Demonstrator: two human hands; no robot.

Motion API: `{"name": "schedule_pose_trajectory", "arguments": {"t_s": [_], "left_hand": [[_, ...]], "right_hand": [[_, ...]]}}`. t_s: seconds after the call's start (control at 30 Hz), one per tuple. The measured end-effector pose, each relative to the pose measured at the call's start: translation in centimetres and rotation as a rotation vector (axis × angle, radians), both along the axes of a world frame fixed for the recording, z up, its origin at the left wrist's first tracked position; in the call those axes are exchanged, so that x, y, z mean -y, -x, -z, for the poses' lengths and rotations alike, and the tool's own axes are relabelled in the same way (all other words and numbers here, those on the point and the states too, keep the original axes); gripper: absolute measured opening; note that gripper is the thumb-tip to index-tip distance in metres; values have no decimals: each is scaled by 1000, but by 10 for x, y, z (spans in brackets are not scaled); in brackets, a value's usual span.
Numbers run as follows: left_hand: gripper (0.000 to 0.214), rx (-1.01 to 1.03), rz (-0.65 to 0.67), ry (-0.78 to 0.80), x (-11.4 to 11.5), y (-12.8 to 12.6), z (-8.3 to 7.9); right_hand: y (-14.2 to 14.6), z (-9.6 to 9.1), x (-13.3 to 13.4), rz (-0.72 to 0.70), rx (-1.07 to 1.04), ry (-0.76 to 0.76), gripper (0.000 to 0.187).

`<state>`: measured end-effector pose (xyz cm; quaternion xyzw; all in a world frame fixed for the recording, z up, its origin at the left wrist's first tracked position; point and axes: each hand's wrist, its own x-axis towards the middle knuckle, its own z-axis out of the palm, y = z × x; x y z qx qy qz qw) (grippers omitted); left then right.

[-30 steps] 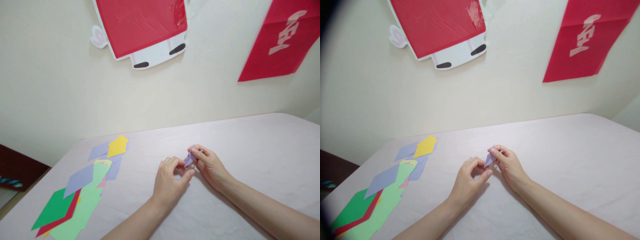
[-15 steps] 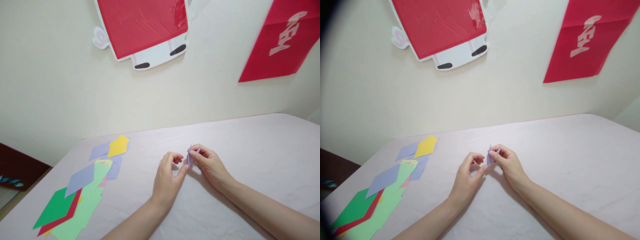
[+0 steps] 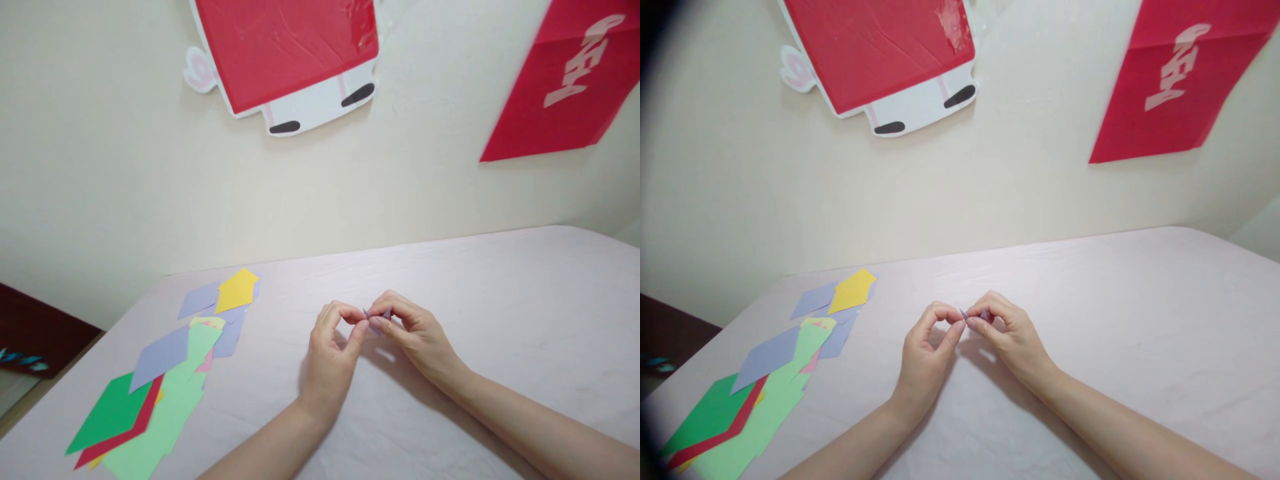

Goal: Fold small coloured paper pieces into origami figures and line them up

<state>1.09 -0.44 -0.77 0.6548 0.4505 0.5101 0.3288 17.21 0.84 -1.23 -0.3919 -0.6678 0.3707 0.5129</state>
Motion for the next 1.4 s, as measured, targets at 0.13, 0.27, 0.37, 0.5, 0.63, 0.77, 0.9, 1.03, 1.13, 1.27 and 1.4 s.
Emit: {"name": "schedule_pose_trajectory", "arguments": {"t_s": [0.13, 0.27, 0.37, 0.5, 0.63, 0.77, 0.9, 1.03, 1.13, 1.27, 1.4], "left_hand": [[4, 10, -10, 18, 0, 0, 0], [5, 5, -11, 38, 0, 0, -2], [5, -3, -6, 50, 1, 0, -2], [7, -14, 4, 76, 2, 0, -2], [9, -13, 2, 95, 2, 0, -1], [9, 9, -3, 100, 1, -1, -2], [10, 54, -3, 129, 0, -1, -2], [17, 110, 26, 214, -1, -1, -1], [21, 169, 53, 264, -1, -2, -1], [21, 240, 85, 309, 0, -2, -2], [22, 291, 107, 364, -1, -2, -3]], "right_hand": [[1, -1, 0, 2, 16, -20, 11], [1, -2, 0, 6, 32, -32, 10], [0, -2, 0, 24, 28, -47, 6], [0, -1, 1, 32, 20, -71, 5], [0, -3, 2, 32, 46, -85, 7], [0, -4, 1, 36, 55, -90, 8], [0, -3, 1, 30, 70, -115, 9], [0, -4, 2, 19, 104, -167, 11], [0, -5, 3, 15, 140, -211, 14], [0, -5, 3, 27, 175, -238, 14], [-1, -5, 2, 42, 192, -234, 10]]}}
